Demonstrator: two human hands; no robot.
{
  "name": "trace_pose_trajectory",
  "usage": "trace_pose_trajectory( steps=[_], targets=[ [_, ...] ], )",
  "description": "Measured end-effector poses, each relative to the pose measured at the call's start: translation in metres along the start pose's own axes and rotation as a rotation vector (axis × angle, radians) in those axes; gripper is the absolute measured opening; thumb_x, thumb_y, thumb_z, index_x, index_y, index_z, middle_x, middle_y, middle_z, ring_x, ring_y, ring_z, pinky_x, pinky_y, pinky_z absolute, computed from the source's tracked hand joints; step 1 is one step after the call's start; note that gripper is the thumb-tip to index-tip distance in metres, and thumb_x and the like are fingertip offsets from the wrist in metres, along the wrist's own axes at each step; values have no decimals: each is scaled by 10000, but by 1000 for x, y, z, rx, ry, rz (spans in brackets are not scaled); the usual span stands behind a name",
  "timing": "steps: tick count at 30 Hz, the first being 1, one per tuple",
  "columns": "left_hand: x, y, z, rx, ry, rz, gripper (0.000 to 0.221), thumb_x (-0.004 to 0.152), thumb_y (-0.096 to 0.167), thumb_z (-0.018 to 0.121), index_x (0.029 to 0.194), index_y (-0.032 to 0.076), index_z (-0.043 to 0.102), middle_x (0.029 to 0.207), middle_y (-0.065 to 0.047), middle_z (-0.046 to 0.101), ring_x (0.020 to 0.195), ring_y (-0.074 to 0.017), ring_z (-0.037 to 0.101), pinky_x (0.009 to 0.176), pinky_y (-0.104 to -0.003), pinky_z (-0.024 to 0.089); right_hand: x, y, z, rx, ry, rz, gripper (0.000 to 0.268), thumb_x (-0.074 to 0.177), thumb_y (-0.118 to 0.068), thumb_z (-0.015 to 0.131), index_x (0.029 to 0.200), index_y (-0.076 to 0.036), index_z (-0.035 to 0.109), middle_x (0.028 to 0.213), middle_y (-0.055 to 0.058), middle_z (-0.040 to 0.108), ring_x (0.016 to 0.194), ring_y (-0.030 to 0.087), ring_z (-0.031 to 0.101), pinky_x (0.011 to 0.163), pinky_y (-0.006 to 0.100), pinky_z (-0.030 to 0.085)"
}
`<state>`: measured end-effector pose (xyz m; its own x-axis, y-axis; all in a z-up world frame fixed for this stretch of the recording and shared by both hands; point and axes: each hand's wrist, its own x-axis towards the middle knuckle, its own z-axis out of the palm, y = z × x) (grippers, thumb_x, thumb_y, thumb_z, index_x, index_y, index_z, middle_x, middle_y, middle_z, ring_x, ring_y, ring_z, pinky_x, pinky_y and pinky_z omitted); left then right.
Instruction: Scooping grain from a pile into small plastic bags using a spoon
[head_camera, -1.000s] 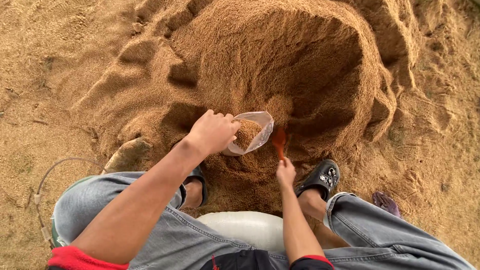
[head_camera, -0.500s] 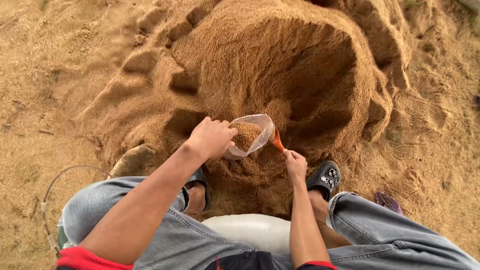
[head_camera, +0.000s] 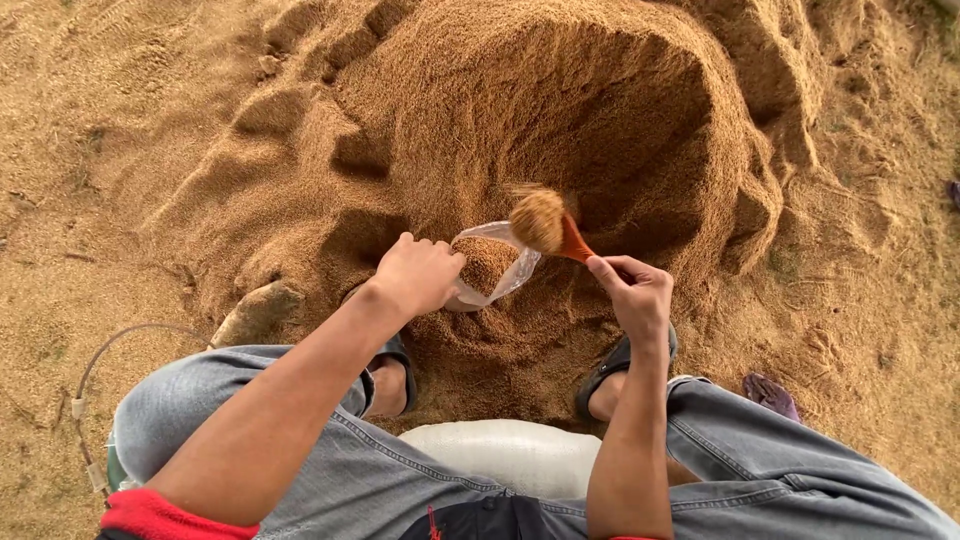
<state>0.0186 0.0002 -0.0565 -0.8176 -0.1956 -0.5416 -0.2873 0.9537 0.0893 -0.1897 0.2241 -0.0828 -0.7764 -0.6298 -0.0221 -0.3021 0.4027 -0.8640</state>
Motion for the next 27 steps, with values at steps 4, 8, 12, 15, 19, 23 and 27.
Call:
trace_pose_trajectory(
  steps=[4,8,12,15,19,23,27],
  targets=[
    [-3,-2,-4,-32,-19,-10,421,992,422,616,1316,155,643,1152,-139,723,1026,-269,729,992,-512,510,3,5,4,51,-52,-170,134,966,-148,728,1072,-85,780,801,131,711,698,167,583,653,324,434],
    [-7,-1,-10,-18,-10,-18,466,976,443,630,1327,135,638,1177,-150,720,1045,-288,730,995,-534,500,0,48,7,92,5,86,246,1064,-46,532,1267,-56,671,780,33,588,760,120,435,731,292,366],
    [-6,2,-14,-19,-21,-24,427,985,432,619,1291,138,653,1164,-140,723,1031,-276,731,1007,-518,502,-23,171,37,-136,81,509,248,1084,-177,522,1283,-147,668,863,39,661,733,169,546,715,324,429],
    [-6,4,-6,27,16,1,424,966,443,647,1272,149,661,1140,-140,726,1004,-288,734,988,-532,503,-57,254,69,-531,6,673,259,1023,-342,585,1228,-256,719,1115,100,738,1041,403,687,894,511,525],
    [-8,4,-11,3,8,-5,444,968,440,645,1276,121,658,1174,-143,721,1043,-303,729,995,-541,491,-92,233,105,-302,11,718,272,1080,-229,491,1298,-184,646,860,73,685,581,183,559,540,271,402],
    [2,-1,2,6,10,13,459,943,436,690,1275,120,653,1152,-142,714,1027,-322,726,974,-553,491,-97,203,128,-304,-295,642,320,1057,-348,509,1287,-248,708,990,126,734,976,310,686,861,420,495],
    [3,-5,10,-10,-2,-2,478,921,418,723,1291,125,645,1162,-144,711,1047,-335,717,983,-562,481,-84,196,126,-345,-248,624,344,1011,-479,532,1159,-277,768,792,95,730,812,291,692,764,420,477]
  ],
)
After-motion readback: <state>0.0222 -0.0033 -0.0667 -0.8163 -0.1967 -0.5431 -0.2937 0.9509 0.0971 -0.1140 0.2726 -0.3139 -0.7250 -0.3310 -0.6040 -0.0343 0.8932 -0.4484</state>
